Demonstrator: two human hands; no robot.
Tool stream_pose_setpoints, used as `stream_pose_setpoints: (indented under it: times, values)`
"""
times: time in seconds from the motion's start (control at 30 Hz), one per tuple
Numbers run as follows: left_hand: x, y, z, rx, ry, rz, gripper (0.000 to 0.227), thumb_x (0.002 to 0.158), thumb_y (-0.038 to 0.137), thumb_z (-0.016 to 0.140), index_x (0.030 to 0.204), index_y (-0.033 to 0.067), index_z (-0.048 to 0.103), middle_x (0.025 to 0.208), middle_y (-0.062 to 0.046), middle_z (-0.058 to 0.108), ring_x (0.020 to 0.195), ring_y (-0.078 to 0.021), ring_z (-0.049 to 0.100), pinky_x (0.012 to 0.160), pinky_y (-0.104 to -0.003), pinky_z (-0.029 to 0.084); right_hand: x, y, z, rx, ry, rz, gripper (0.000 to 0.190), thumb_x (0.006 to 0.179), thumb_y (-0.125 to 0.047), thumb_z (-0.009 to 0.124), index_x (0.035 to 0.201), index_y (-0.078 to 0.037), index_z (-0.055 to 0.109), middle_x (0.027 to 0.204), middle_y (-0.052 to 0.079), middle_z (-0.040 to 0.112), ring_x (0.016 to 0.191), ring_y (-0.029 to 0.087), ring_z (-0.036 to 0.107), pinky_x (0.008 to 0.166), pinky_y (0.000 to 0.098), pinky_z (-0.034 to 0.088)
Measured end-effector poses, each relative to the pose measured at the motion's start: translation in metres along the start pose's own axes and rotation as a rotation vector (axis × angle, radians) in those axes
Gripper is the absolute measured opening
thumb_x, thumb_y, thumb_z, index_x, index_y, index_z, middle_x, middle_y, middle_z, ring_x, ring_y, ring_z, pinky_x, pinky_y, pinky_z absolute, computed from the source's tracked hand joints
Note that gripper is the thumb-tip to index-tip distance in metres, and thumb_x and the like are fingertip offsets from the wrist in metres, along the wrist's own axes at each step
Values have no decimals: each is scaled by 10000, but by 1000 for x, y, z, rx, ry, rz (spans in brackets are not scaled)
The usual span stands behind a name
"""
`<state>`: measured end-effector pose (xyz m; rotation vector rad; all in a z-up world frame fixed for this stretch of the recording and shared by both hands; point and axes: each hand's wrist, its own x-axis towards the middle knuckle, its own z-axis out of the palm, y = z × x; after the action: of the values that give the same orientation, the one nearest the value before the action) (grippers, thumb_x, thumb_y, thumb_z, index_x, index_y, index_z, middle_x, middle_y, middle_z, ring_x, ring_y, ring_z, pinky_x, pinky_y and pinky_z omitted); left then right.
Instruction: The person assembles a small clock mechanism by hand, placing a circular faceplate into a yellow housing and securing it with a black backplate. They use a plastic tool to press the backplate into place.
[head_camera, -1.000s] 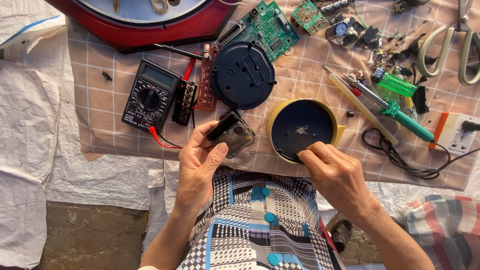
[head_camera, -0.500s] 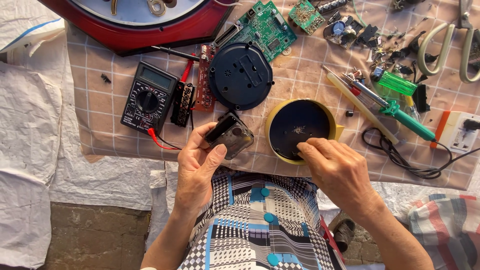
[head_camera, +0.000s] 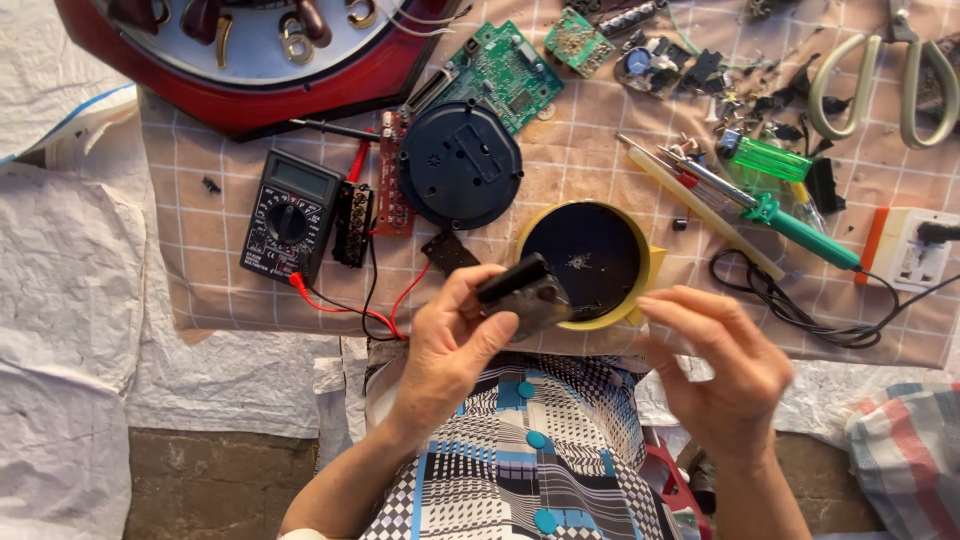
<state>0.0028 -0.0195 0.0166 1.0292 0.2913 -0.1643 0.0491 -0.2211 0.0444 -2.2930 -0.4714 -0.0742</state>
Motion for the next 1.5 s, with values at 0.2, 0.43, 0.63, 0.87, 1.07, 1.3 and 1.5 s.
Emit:
stream_pose_setpoints:
  times: [0.2,0.43,0.63,0.87,1.07,1.3,1.5]
  values:
    - [2,5,26,207,-162,-86,354,753,24,583,1092,-15,488,931,-82,571,773,-106,542,712,-211,469,-4,4,3,-139,-190,-281,492,603,-168,754,1060,-116,582,1175,75,533,1109,283,506,941,384,452]
    - [9,4,30,410,-130,-44,371,727,39,614,1081,-21,523,789,-75,589,623,-80,522,567,-176,468,9,4,-1,-212,-259,-296,552,557,-232,745,1069,-100,585,1091,48,565,1015,220,526,934,407,399]
    - [16,11,17,577,18,192,422,771,182,586,1150,32,475,926,-114,570,706,-132,559,596,-213,506,21,19,13,-421,-201,-257,562,579,-237,766,1097,-109,589,1106,32,574,982,208,514,894,371,375]
    - [12,17,-8,575,183,199,323,767,106,588,1075,34,523,953,-77,564,757,-116,558,689,-221,476,28,23,32,-558,-216,-259,525,635,-278,732,1112,-97,607,1127,8,589,848,174,487,794,343,328]
    - [12,11,-10,592,173,179,339,744,75,609,1073,44,531,918,-72,582,741,-118,566,685,-226,487,28,18,30,-546,-234,-241,517,646,-296,712,1102,-73,612,1179,18,548,872,186,476,827,344,317]
    - [16,-3,-5,604,137,139,427,739,62,612,1142,59,471,1010,-76,531,810,-133,571,700,-219,510,22,35,17,-316,-127,-66,537,629,-183,748,1131,-60,600,1150,98,543,853,195,496,822,332,397]
    - [26,-29,1,542,147,202,458,782,114,618,1211,47,472,1084,-157,501,780,-211,609,676,-321,535,15,46,34,-12,-125,67,422,728,-234,676,1140,-202,590,1112,102,543,858,294,571,753,364,436]
